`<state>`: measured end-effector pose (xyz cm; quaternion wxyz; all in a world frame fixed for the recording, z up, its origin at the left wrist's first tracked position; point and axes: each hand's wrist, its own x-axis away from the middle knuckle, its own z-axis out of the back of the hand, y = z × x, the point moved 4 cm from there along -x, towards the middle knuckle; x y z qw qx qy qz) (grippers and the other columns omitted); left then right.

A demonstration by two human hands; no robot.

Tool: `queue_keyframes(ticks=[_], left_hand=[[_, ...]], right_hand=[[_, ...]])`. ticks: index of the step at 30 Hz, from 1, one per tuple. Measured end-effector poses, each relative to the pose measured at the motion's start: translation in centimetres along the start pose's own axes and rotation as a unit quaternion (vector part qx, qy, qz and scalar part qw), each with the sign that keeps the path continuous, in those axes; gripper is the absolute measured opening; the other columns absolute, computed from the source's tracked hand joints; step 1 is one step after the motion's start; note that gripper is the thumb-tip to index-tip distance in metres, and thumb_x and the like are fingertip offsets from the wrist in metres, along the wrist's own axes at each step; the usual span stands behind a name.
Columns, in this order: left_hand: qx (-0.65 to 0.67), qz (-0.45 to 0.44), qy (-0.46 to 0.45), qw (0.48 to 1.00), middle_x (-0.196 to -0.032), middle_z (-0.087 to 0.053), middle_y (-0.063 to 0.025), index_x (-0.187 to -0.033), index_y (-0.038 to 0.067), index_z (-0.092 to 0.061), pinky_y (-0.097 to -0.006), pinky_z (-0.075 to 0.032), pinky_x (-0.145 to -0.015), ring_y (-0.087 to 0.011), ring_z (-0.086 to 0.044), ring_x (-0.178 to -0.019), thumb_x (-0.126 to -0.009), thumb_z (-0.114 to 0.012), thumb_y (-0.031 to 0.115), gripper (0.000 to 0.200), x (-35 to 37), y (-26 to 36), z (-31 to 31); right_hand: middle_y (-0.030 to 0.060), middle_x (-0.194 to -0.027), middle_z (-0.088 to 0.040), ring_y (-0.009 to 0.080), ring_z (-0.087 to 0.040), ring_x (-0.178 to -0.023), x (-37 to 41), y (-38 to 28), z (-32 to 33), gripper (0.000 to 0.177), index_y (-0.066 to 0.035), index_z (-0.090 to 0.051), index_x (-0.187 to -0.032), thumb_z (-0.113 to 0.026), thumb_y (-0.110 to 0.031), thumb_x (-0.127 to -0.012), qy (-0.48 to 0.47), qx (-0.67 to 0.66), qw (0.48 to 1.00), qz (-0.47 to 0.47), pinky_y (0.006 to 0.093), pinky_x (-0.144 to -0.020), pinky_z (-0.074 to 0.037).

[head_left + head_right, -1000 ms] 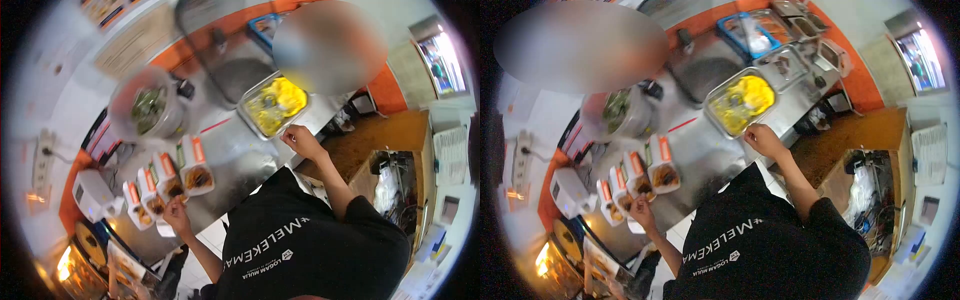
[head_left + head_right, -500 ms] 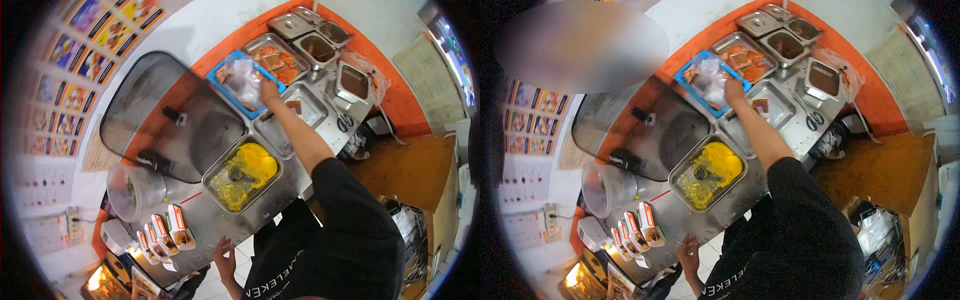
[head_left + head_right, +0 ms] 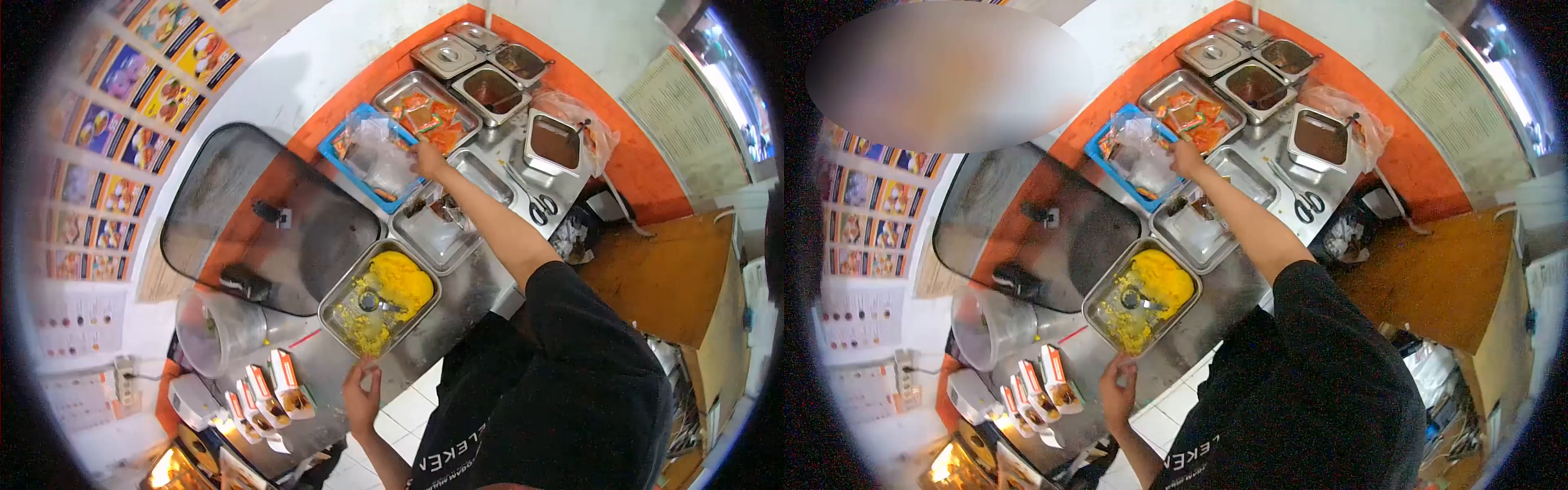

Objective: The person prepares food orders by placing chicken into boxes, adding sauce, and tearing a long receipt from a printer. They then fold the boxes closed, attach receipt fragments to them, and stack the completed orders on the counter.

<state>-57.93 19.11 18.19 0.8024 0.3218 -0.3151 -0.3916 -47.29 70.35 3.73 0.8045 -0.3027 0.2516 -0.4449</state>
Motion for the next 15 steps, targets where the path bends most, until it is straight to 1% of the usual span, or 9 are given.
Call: queue_keyframes(ticks=[1, 2, 3, 5, 9, 11, 12, 14, 15], left_hand=[[-0.007, -0.017, -0.002, 1.0, -0.11, -0.067, -0.0163, -0.123, 0.001, -0.06, -0.0342, -0.051, -0.081, -0.0253, -0.067, -0.09, -0.085, -0.066, 0.003, 0.038, -0.3, 0.3, 0.2], [0.0, -0.022, 0.009, 1.0, -0.11, -0.067, -0.0158, -0.123, 0.001, -0.06, -0.0343, -0.051, -0.082, -0.0252, -0.066, -0.092, -0.084, -0.066, 0.002, 0.04, -0.5, 0.4, 0.3], [-0.003, -0.021, 0.022, 1.0, -0.11, -0.067, -0.0158, -0.123, 0.001, -0.06, -0.0343, -0.051, -0.082, -0.0252, -0.066, -0.092, -0.084, -0.066, 0.002, 0.04, -0.5, 0.8, 0.5], [0.054, -0.011, 0.073, 0.996, -0.11, -0.066, -0.016, -0.123, 0.0, -0.059, -0.0344, -0.051, -0.083, -0.0244, -0.066, -0.092, -0.084, -0.066, 0.001, 0.04, -0.5, 1.8, 0.5], [0.042, 0.004, 0.073, 0.996, -0.109, -0.067, -0.0157, -0.125, 0.0, -0.059, -0.034, -0.051, -0.084, -0.0242, -0.066, -0.092, -0.084, -0.067, 0.001, 0.041, -0.3, 2.2, -1.2], [0.021, -0.025, 0.039, 0.999, -0.109, -0.067, -0.0154, -0.125, 0.001, -0.058, -0.0331, -0.051, -0.084, -0.0236, -0.067, -0.093, -0.084, -0.067, 0.001, 0.042, -0.6, 3.7, -2.5], [0.019, -0.021, 0.047, 0.999, -0.109, -0.067, -0.0154, -0.125, 0.001, -0.058, -0.0331, -0.051, -0.084, -0.0236, -0.067, -0.093, -0.084, -0.067, 0.001, 0.042, -0.9, 4.3, -3.0], [0.002, -0.012, 0.018, 1.0, -0.108, -0.067, -0.0156, -0.127, 0.0, -0.057, -0.0322, -0.051, -0.085, -0.0224, -0.067, -0.094, -0.085, -0.067, 0.003, 0.044, -1.4, 5.8, -4.6], [0.001, -0.002, 0.026, 1.0, -0.108, -0.067, -0.0156, -0.127, 0.0, -0.057, -0.0322, -0.051, -0.085, -0.0224, -0.067, -0.094, -0.085, -0.067, 0.003, 0.044, -1.8, 6.9, -5.4]], right_hand=[[0.016, -0.082, -0.067, 0.0312, -0.065, -0.078, 0.1, -0.3, -0.5, 0.027, -0.002, -0.07, -0.089, -0.077, -0.012, -0.065, 0.03, 0.028, 0.998, 0.055, 0.042, -0.073, -0.051], [0.0155, -0.078, -0.067, 0.0282, -0.066, -0.075, -0.4, 0.7, -0.9, 0.031, -0.001, -0.07, -0.095, -0.077, -0.012, -0.066, 0.03, 0.052, 0.995, 0.076, 0.0397, -0.071, -0.052], [0.0155, -0.078, -0.067, 0.0282, -0.066, -0.075, 0.0, -0.8, 0.2, 0.031, -0.001, -0.07, -0.095, -0.077, -0.012, -0.066, 0.029, 0.045, 0.995, 0.087, 0.0397, -0.071, -0.052], [0.0161, -0.076, -0.067, 0.0255, -0.067, -0.074, 0.5, -1.5, 1.8, 0.027, 0.001, -0.069, -0.095, -0.074, -0.009, -0.07, -0.085, -0.085, 0.99, -0.074, 0.0376, -0.068, -0.052], [0.0155, -0.072, -0.066, 0.0238, -0.067, -0.067, -0.4, -0.5, 2.3, 0.02, 0.003, -0.068, -0.091, -0.07, -0.009, -0.075, -0.066, -0.129, 0.986, -0.086, 0.037, -0.062, -0.052], [0.0133, -0.068, -0.066, 0.0217, -0.066, -0.061, -1.6, 0.1, 2.1, 0.016, 0.002, -0.068, -0.089, -0.068, -0.011, -0.079, -0.051, -0.032, 0.998, 0.004, 0.0366, -0.059, -0.052], [0.0133, -0.068, -0.066, 0.0217, -0.066, -0.061, -2.2, 0.5, 2.2, 0.016, 0.002, -0.068, -0.089, -0.068, -0.011, -0.079, -0.056, -0.036, 0.998, 0.01, 0.0366, -0.059, -0.052], [0.0117, -0.069, -0.067, 0.0176, -0.065, -0.061, -2.4, -0.4, 3.3, 0.017, 0.002, -0.068, -0.087, -0.067, -0.014, -0.083, 0.015, 0.038, 0.987, 0.153, 0.0356, -0.058, -0.051], [0.0117, -0.069, -0.067, 0.0176, -0.065, -0.061, -2.1, -1.0, 4.1, 0.017, 0.002, -0.068, -0.087, -0.067, -0.014, -0.083, 0.007, 0.031, 0.987, 0.158, 0.0356, -0.058, -0.051]])
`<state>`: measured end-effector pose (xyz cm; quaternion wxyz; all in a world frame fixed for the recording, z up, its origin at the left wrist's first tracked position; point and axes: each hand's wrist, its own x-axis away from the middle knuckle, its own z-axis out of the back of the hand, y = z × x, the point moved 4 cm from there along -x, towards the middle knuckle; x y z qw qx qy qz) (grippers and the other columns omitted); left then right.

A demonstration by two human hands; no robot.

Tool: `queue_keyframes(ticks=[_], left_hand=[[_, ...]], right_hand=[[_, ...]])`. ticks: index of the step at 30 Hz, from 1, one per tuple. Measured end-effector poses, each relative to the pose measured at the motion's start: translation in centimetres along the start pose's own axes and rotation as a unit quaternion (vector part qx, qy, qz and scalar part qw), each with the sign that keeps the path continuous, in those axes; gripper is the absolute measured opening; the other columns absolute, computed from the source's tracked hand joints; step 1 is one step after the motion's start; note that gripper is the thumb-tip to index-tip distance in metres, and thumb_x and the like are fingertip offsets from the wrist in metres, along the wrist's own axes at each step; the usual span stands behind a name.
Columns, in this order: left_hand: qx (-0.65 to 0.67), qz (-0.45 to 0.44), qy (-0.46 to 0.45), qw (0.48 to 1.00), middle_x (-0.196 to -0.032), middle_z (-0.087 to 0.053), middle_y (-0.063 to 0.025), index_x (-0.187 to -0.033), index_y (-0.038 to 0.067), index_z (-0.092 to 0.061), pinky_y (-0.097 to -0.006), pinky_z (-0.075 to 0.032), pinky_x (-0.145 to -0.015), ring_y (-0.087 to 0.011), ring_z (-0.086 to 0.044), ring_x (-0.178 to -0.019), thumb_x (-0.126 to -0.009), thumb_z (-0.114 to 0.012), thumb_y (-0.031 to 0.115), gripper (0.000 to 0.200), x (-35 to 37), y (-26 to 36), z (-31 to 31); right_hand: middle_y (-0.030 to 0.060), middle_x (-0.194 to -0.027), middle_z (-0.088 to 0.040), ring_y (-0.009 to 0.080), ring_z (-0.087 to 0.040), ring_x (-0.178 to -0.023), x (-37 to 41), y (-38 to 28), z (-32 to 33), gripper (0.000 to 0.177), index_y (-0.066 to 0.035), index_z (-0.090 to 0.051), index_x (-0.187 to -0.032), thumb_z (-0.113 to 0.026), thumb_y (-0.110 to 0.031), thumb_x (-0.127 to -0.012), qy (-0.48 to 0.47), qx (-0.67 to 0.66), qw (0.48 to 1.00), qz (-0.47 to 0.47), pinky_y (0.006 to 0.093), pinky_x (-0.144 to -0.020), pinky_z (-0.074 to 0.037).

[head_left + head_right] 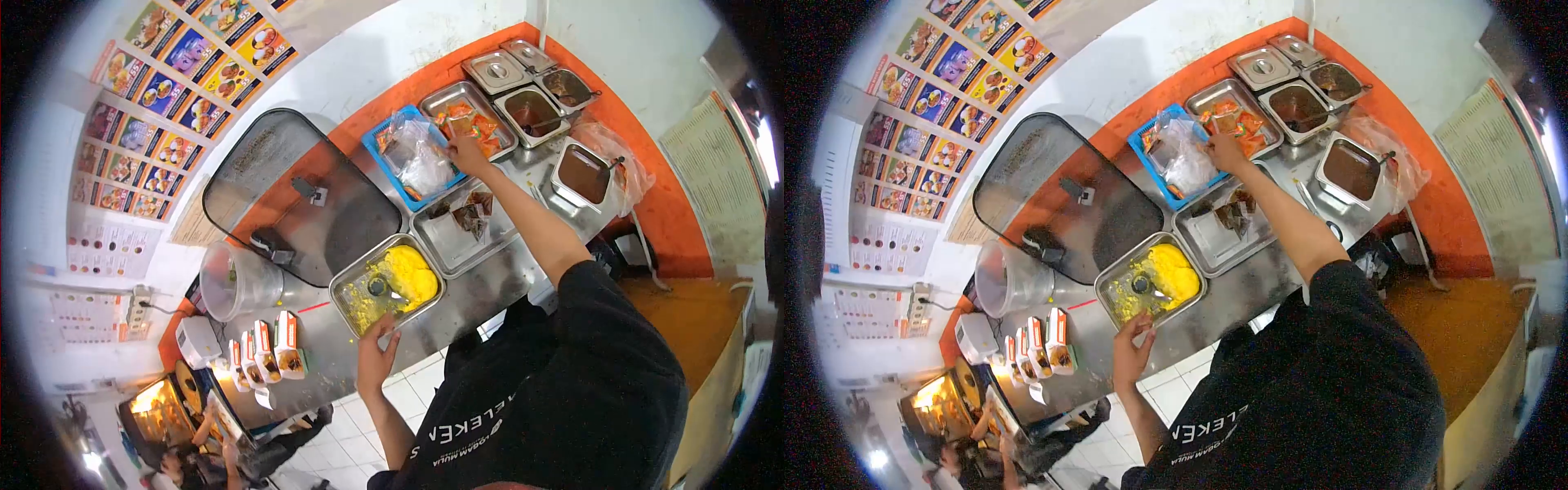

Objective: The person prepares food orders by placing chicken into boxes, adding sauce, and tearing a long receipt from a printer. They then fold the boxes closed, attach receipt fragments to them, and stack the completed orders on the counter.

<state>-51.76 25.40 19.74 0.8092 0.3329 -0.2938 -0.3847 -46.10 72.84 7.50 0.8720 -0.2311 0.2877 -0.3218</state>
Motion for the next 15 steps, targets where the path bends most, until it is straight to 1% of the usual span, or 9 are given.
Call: queue_keyframes(ticks=[1, 2, 4, 6, 7, 9, 11, 13, 15], left_hand=[[0.018, -0.005, 0.018, 1.0, -0.11, -0.067, -0.0149, -0.129, 0.0, -0.055, -0.0325, -0.051, -0.086, -0.0213, -0.066, -0.097, -0.087, -0.066, 0.006, 0.044, -0.6, 1.3, -0.9], [0.036, -0.012, 0.037, 0.999, -0.112, -0.066, -0.0142, -0.131, 0.0, -0.053, -0.0329, -0.051, -0.087, -0.0202, -0.065, -0.101, -0.089, -0.066, 0.008, 0.045, -1.5, 2.7, -2.0], [0.187, -0.012, 0.113, 0.976, -0.117, -0.064, -0.0134, -0.135, 0.001, -0.049, -0.0337, -0.051, -0.089, -0.0204, -0.062, -0.107, -0.093, -0.063, 0.012, 0.046, -4.0, 3.8, -5.6], [0.348, 0.007, 0.12, 0.93, -0.12, -0.062, -0.0136, -0.135, 0.001, -0.049, -0.0342, -0.051, -0.089, -0.0206, -0.06, -0.11, -0.095, -0.061, 0.015, 0.044, -6.5, 6.3, -9.2], [0.347, 0.009, 0.129, 0.929, -0.12, -0.062, -0.0136, -0.135, 0.001, -0.049, -0.0342, -0.051, -0.089, -0.0206, -0.06, -0.11, -0.095, -0.061, 0.015, 0.044, -7.4, 6.9, -11.1], [0.542, 0.024, 0.086, 0.836, -0.121, -0.06, -0.0148, -0.132, -0.001, -0.051, -0.0325, -0.053, -0.086, -0.0192, -0.06, -0.108, -0.094, -0.062, 0.014, 0.042, -9.0, 7.1, -15.2], [0.502, 0.045, 0.092, 0.859, -0.123, -0.059, -0.0147, -0.132, -0.002, -0.05, -0.0324, -0.053, -0.086, -0.0182, -0.059, -0.108, -0.093, -0.064, 0.013, 0.043, -9.5, 8.0, -16.9], [0.443, 0.072, 0.104, 0.887, -0.119, -0.061, -0.013, -0.128, -0.003, -0.053, -0.0317, -0.054, -0.085, -0.0158, -0.061, -0.102, -0.09, -0.067, 0.01, 0.042, -9.5, 9.2, -18.4], [0.468, 0.061, 0.087, 0.877, -0.115, -0.063, -0.0121, -0.124, -0.003, -0.055, -0.032, -0.055, -0.084, -0.0157, -0.062, -0.1, -0.09, -0.068, 0.01, 0.039, -9.4, 12.1, -19.3]], right_hand=[[0.011, -0.072, -0.068, 0.0163, -0.066, -0.064, 0.3, -1.0, 1.3, 0.017, 0.002, -0.068, -0.087, -0.066, -0.014, -0.084, -0.051, -0.157, 0.986, -0.032, 0.0343, -0.06, -0.052], [0.0103, -0.075, -0.069, 0.0151, -0.066, -0.067, 0.7, -2.4, 2.9, 0.017, 0.002, -0.067, -0.087, -0.065, -0.014, -0.086, -0.102, -0.308, 0.944, -0.064, 0.0331, -0.062, -0.053], [0.01, -0.083, -0.069, 0.0148, -0.067, -0.072, 3.9, -6.3, 5.8, 0.013, 0.003, -0.068, -0.086, -0.064, -0.009, -0.085, -0.199, -0.424, 0.879, -0.088, 0.0303, -0.066, -0.054], [0.0082, -0.082, -0.069, 0.014, -0.067, -0.071, 8.4, -8.9, 7.7, 0.013, 0.003, -0.068, -0.09, -0.063, -0.009, -0.086, -0.316, -0.487, 0.808, -0.101, 0.0298, -0.065, -0.055], [0.0081, -0.083, -0.068, 0.0144, -0.067, -0.072, 10.5, -9.8, 9.0, 0.015, 0.004, -0.066, -0.093, -0.063, -0.01, -0.088, -0.347, -0.478, 0.803, -0.078, 0.0293, -0.065, -0.055], [0.008, -0.084, -0.068, 0.0147, -0.068, -0.073, 14.0, -10.1, 11.7, 0.017, 0.004, -0.065, -0.097, -0.063, -0.011, -0.09, -0.38, -0.47, 0.795, -0.052, 0.0287, -0.065, -0.055], [0.0085, -0.086, -0.067, 0.016, -0.068, -0.076, 16.1, -8.9, 14.0, 0.021, 0.005, -0.061, -0.101, -0.062, -0.014, -0.092, -0.376, -0.508, 0.765, -0.127, 0.0279, -0.065, -0.055], [0.0091, -0.084, -0.067, 0.0162, -0.068, -0.076, 16.9, -6.8, 15.4, 0.018, 0.004, -0.06, -0.099, -0.061, -0.014, -0.093, -0.371, -0.523, 0.753, -0.145, 0.0279, -0.066, -0.055], [0.0081, -0.082, -0.067, 0.0139, -0.067, -0.074, 17.4, -5.8, 17.2, 0.016, 0.002, -0.061, -0.097, -0.06, -0.013, -0.094, -0.347, -0.526, 0.753, -0.19, 0.0269, -0.065, -0.054]])
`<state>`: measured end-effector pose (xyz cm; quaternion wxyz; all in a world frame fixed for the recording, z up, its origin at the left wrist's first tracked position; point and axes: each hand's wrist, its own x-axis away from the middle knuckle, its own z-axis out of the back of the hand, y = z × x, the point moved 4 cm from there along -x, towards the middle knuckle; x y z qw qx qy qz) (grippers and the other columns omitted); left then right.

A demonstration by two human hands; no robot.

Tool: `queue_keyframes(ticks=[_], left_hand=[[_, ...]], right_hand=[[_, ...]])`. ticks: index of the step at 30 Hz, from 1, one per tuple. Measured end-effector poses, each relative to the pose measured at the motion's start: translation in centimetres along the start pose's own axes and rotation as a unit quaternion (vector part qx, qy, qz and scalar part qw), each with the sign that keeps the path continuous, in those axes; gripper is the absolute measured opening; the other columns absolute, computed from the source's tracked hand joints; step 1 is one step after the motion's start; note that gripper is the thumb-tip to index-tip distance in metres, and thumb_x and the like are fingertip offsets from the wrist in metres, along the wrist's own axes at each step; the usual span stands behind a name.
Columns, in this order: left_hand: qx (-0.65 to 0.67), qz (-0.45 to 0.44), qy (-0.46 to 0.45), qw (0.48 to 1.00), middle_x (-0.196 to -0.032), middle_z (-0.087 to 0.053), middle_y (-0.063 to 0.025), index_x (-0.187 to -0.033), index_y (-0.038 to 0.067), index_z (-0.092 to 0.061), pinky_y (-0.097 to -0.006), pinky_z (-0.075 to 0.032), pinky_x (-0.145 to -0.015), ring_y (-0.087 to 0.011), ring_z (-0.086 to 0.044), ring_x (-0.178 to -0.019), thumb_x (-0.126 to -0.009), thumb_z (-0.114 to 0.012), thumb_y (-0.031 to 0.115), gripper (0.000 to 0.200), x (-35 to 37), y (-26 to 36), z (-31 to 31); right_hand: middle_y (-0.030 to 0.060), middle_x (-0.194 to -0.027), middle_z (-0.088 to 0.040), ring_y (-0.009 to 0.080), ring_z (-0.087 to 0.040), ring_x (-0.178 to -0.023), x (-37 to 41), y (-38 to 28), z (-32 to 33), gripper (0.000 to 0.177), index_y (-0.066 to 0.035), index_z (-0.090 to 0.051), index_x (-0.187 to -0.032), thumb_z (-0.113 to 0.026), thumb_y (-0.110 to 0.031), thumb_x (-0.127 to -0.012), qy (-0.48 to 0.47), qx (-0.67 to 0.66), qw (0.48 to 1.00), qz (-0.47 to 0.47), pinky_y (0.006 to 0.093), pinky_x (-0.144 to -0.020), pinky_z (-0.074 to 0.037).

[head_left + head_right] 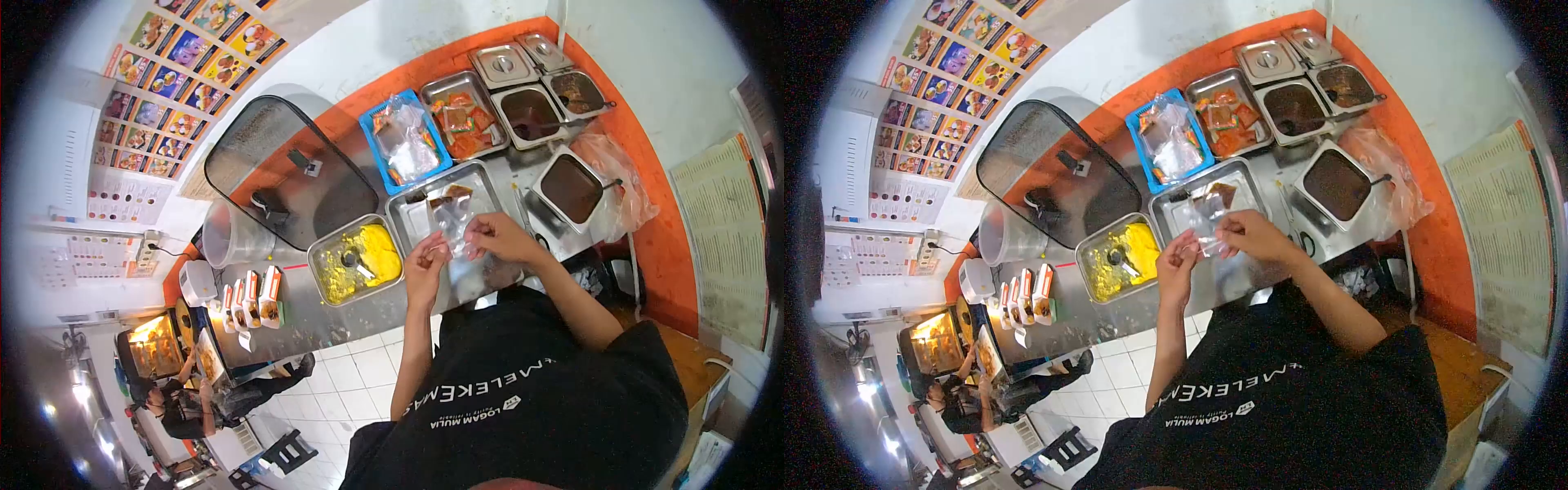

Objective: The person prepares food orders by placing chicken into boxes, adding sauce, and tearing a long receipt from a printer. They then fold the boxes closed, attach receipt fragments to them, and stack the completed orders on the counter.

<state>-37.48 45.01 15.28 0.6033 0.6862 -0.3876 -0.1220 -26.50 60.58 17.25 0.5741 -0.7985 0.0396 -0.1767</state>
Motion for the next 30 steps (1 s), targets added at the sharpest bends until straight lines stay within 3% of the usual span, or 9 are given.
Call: queue_keyframes(ticks=[5, 7, 11, 18, 21, 23, 27, 29, 30], left_hand=[[-0.03, -0.038, -0.08, 0.996, -0.104, -0.067, -0.0107, -0.119, -0.003, -0.058, -0.0318, -0.055, -0.084, -0.0164, -0.065, -0.093, -0.089, -0.067, 0.005, 0.032, 0.3, -0.5, -5.1], [0.005, -0.043, -0.048, 0.998, -0.103, -0.068, -0.0101, -0.117, -0.003, -0.059, -0.029, -0.053, -0.082, -0.0157, -0.066, -0.091, -0.088, -0.065, -0.001, 0.029, 0.0, -1.5, -5.5], [0.018, -0.043, -0.022, 0.999, -0.102, -0.067, -0.0084, -0.112, -0.002, -0.06, -0.0273, -0.052, -0.082, -0.0149, -0.065, -0.091, -0.086, -0.065, -0.004, 0.027, 0.7, -0.4, -8.2], [-0.017, -0.103, -0.014, 0.994, -0.095, -0.069, -0.0079, -0.101, -0.002, -0.064, -0.0245, -0.051, -0.081, -0.0115, -0.065, -0.086, -0.086, -0.069, -0.001, 0.016, 1.0, -2.3, -10.8], [-0.053, -0.12, 0.011, 0.991, -0.091, -0.07, -0.0077, -0.096, -0.002, -0.066, -0.0239, -0.052, -0.077, -0.0108, -0.065, -0.083, -0.084, -0.071, 0.0, 0.012, 1.3, -1.9, -10.6], [-0.103, -0.126, 0.027, 0.986, -0.089, -0.071, -0.0075, -0.093, -0.002, -0.066, -0.0238, -0.052, -0.075, -0.0107, -0.066, -0.081, -0.084, -0.071, 0.0, 0.011, 1.3, -1.3, -10.8], [-0.195, -0.166, -0.112, 0.96, -0.082, -0.071, -0.0069, -0.09, -0.004, -0.069, -0.0241, -0.052, -0.072, -0.0088, -0.064, -0.076, -0.078, -0.074, -0.001, 0.013, 3.7, -0.1, -13.6], [-0.283, -0.149, -0.13, 0.938, -0.086, -0.072, -0.0076, -0.088, -0.003, -0.068, -0.0244, -0.052, -0.073, -0.0107, -0.066, -0.077, -0.077, -0.075, 0.0, 0.014, 4.3, -0.3, -14.6], [-0.276, -0.139, -0.119, 0.944, -0.084, -0.071, -0.0068, -0.088, -0.003, -0.068, -0.0248, -0.052, -0.07, -0.0109, -0.066, -0.075, -0.077, -0.076, 0.002, 0.014, 4.3, -0.9, -14.4]], right_hand=[[0.0068, -0.084, -0.066, 0.0113, -0.06, -0.069, 1.7, 1.3, 2.3, 0.021, 0.004, -0.063, -0.1, -0.063, -0.016, -0.093, 0.098, -0.016, 0.993, 0.063, 0.025, -0.062, -0.05], [0.0054, -0.081, -0.066, 0.0098, -0.059, -0.068, 2.6, 2.1, 2.7, 0.019, 0.004, -0.066, -0.096, -0.064, -0.015, -0.092, 0.156, 0.065, 0.984, 0.062, 0.0237, -0.062, -0.048], [0.0026, -0.081, -0.066, 0.0074, -0.059, -0.069, 4.6, 2.6, 3.4, 0.018, 0.003, -0.067, -0.098, -0.068, -0.013, -0.09, 0.221, -0.07, 0.971, 0.053, 0.0221, -0.064, -0.047], [0.0026, -0.086, -0.065, 0.0073, -0.058, -0.074, 6.5, 3.5, 4.1, 0.023, 0.003, -0.065, -0.105, -0.071, -0.011, -0.087, 0.252, -0.099, 0.96, 0.069, 0.0213, -0.066, -0.047], [0.0026, -0.09, -0.061, 0.0082, -0.056, -0.079, 8.6, 1.9, 4.9, 0.034, 0.003, -0.06, -0.112, -0.074, -0.009, -0.083, 0.36, -0.043, 0.925, 0.116, 0.0225, -0.068, -0.046], [0.0028, -0.091, -0.057, 0.0096, -0.054, -0.081, 11.2, -1.2, 4.9, 0.044, 0.002, -0.056, -0.118, -0.076, -0.008, -0.079, 0.399, 0.135, 0.89, 0.173, 0.0243, -0.069, -0.044], [0.007, -0.086, -0.059, 0.0109, -0.054, -0.076, 12.6, -1.9, 3.6, 0.029, 0.001, -0.061, -0.099, -0.075, -0.018, -0.081, 0.21, 0.273, 0.922, 0.177, 0.0274, -0.064, -0.044], [0.0074, -0.084, -0.064, 0.0104, -0.058, -0.074, 12.6, -0.1, 4.5, 0.031, 0.004, -0.064, -0.097, -0.074, -0.021, -0.083, 0.217, 0.289, 0.923, 0.133, 0.0266, -0.064, -0.046], [0.0074, -0.084, -0.067, 0.0106, -0.06, -0.074, 12.6, 1.2, 5.1, 0.031, 0.005, -0.065, -0.1, -0.073, -0.021, -0.084, 0.225, 0.182, 0.953, 0.088, 0.026, -0.065, -0.047]])
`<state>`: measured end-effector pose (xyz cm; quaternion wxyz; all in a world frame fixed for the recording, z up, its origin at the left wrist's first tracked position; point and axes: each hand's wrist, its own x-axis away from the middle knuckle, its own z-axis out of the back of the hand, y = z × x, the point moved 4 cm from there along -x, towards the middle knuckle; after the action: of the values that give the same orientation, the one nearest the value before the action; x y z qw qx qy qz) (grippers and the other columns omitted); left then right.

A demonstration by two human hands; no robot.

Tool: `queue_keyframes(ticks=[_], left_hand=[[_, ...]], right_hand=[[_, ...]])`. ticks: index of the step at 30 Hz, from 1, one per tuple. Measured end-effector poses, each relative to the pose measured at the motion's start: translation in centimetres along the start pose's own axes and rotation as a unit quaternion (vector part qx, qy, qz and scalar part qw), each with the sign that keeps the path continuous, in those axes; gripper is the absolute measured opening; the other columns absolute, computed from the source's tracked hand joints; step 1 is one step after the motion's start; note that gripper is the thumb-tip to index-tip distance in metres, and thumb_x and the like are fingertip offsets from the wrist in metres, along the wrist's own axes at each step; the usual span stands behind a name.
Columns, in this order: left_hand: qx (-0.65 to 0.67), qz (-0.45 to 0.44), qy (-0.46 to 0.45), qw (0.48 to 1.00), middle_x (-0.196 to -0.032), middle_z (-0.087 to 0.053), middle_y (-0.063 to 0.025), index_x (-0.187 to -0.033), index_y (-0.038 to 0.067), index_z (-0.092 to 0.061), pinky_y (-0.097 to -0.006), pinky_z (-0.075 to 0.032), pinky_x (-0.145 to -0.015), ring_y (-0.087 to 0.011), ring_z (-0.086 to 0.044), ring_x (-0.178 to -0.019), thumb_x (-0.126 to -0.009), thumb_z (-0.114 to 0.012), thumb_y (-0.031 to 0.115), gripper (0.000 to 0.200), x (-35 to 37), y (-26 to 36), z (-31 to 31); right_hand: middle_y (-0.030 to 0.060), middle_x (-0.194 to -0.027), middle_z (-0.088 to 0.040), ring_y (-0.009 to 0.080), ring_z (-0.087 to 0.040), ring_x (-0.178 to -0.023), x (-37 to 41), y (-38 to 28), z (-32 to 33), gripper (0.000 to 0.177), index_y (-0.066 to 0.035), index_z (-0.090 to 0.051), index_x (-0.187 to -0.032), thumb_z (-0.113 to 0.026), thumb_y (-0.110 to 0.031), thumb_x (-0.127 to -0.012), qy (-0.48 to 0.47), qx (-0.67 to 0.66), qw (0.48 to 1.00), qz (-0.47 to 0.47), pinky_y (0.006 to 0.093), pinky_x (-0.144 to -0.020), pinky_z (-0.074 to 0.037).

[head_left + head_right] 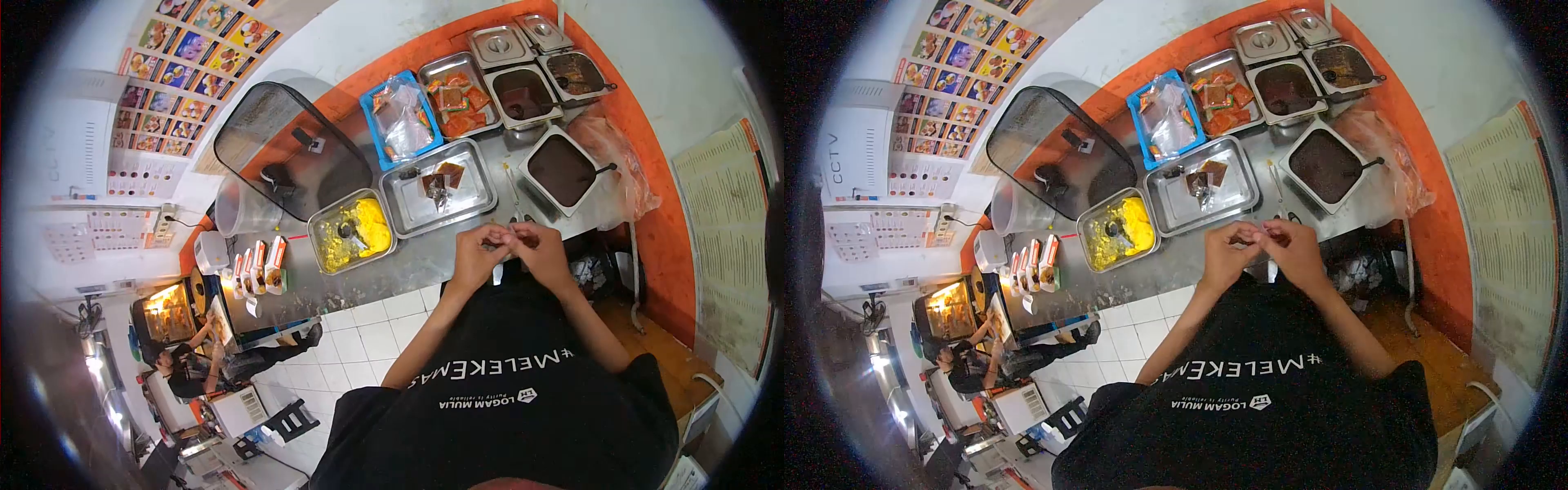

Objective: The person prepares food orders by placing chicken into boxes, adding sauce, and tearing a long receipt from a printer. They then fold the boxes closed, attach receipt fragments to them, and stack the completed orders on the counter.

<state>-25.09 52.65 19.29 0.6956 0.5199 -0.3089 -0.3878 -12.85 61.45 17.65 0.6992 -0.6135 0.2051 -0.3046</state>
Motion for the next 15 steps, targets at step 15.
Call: queue_keyframes(ticks=[15], left_hand=[[-0.066, -0.103, -0.016, 0.992, -0.086, -0.066, -0.0119, -0.095, -0.002, -0.069, -0.0281, -0.049, -0.07, -0.017, -0.062, -0.074, -0.084, -0.067, -0.001, 0.011, 0.1, 1.9, -2.4]], right_hand=[[0.0176, -0.081, -0.071, 0.0206, -0.069, -0.069, 1.7, 0.2, 1.9, 0.023, 0.006, -0.068, -0.096, -0.066, -0.014, -0.087, 0.088, -0.013, 0.996, 0.001, 0.0306, -0.062, -0.052]])
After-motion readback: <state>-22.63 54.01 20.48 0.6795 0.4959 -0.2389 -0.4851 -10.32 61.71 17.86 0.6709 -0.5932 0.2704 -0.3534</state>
